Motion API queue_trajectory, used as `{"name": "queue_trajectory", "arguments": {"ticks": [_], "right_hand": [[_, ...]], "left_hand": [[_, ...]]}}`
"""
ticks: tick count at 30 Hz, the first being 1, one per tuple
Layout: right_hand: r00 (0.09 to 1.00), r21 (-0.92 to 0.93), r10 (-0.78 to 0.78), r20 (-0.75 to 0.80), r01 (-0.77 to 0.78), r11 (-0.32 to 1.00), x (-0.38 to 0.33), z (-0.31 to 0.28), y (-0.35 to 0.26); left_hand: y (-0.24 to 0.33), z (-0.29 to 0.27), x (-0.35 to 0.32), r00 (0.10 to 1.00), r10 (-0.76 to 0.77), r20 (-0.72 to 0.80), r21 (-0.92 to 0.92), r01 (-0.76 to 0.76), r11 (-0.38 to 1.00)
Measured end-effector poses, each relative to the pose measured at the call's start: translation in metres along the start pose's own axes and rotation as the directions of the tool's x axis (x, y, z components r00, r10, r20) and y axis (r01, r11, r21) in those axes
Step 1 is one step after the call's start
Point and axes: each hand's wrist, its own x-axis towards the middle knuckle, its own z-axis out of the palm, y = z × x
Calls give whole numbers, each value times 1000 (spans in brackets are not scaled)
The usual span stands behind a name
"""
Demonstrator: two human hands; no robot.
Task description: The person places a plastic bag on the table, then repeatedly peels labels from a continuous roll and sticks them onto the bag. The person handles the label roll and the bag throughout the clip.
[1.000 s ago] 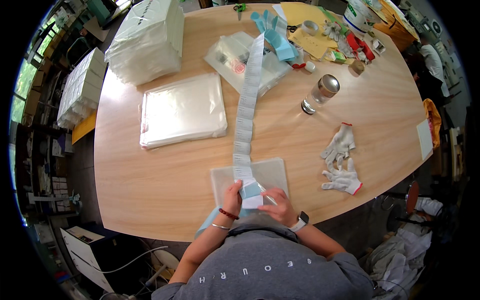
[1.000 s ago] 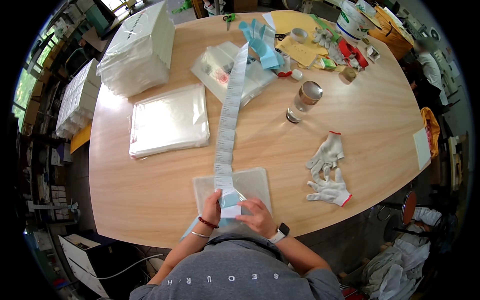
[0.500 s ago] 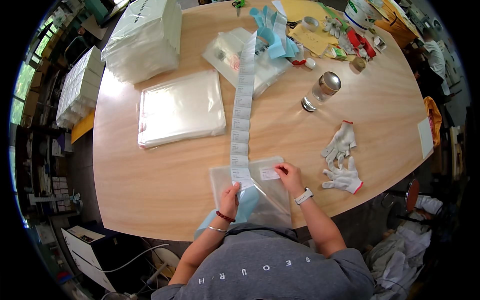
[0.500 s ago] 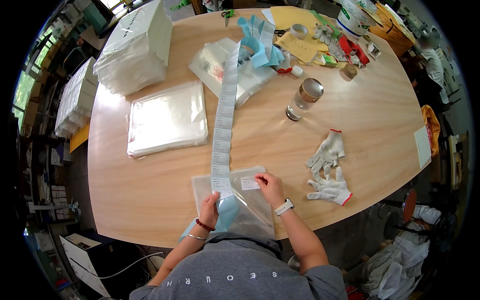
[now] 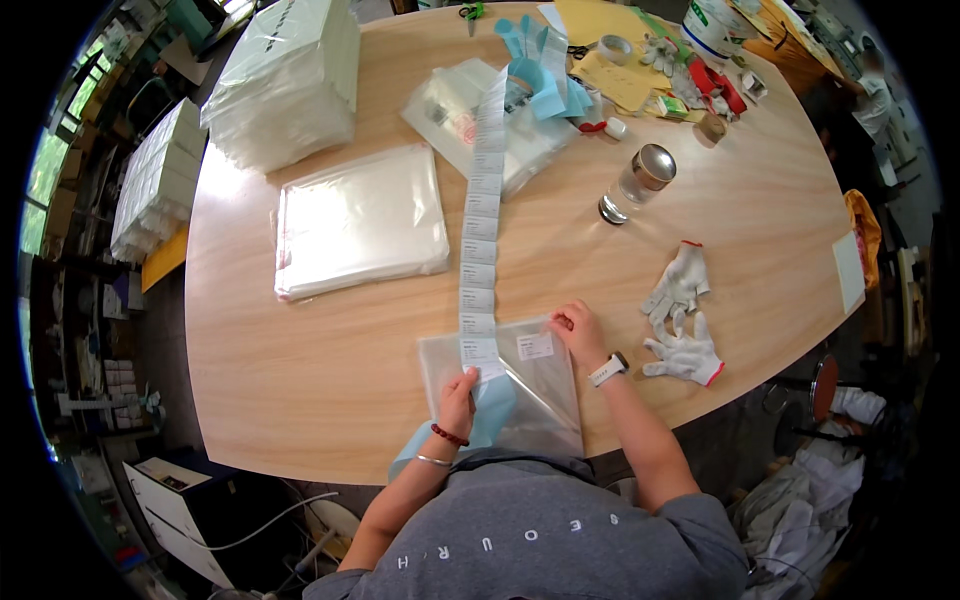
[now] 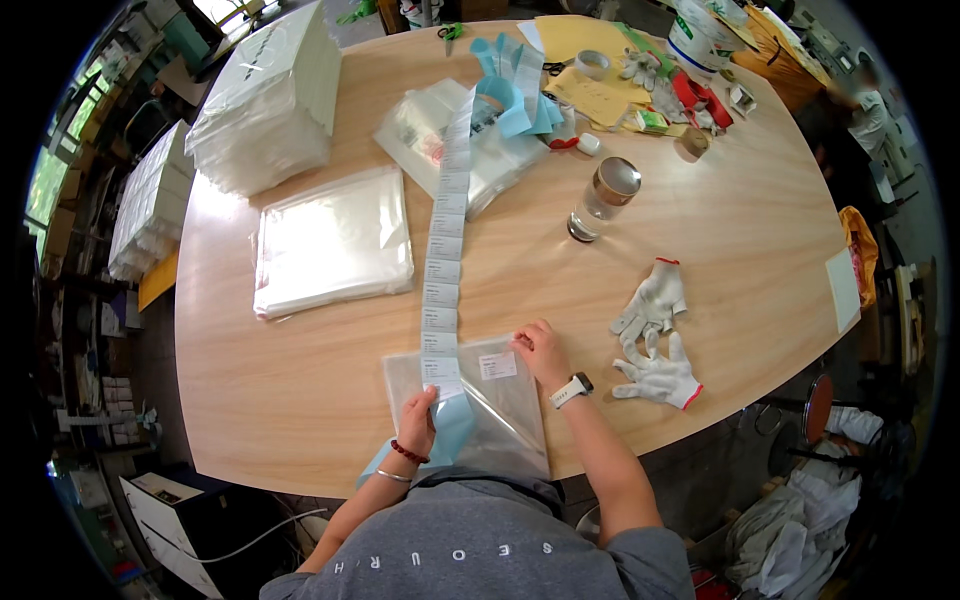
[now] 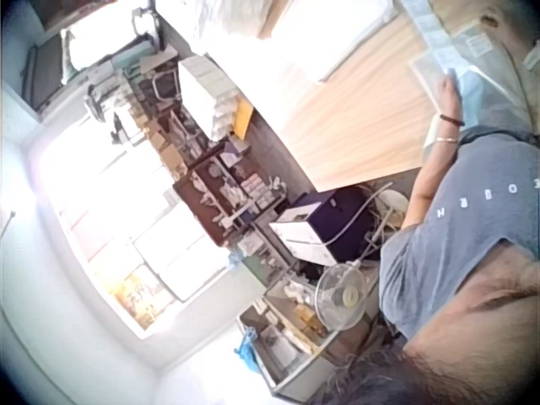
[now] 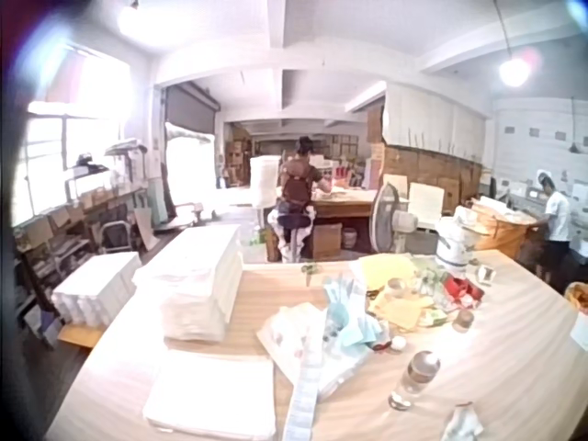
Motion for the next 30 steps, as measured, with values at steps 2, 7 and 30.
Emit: {"name": "queue_trajectory", "arguments": {"ticks": [2, 7, 30], "right_hand": [[996, 54, 27, 80, -31, 998, 5, -5, 3], [997, 93, -53, 47, 49, 994, 3, -9, 0], [980, 510, 72, 185, -159, 845, -62, 21, -52]], "left_hand": [[1, 0, 2, 1000, 5, 7, -3, -5, 1000], [4, 0, -4, 1000, -3, 29, -8, 4, 1000], [18, 23, -11, 941, -35, 337, 135, -12, 991]]}}
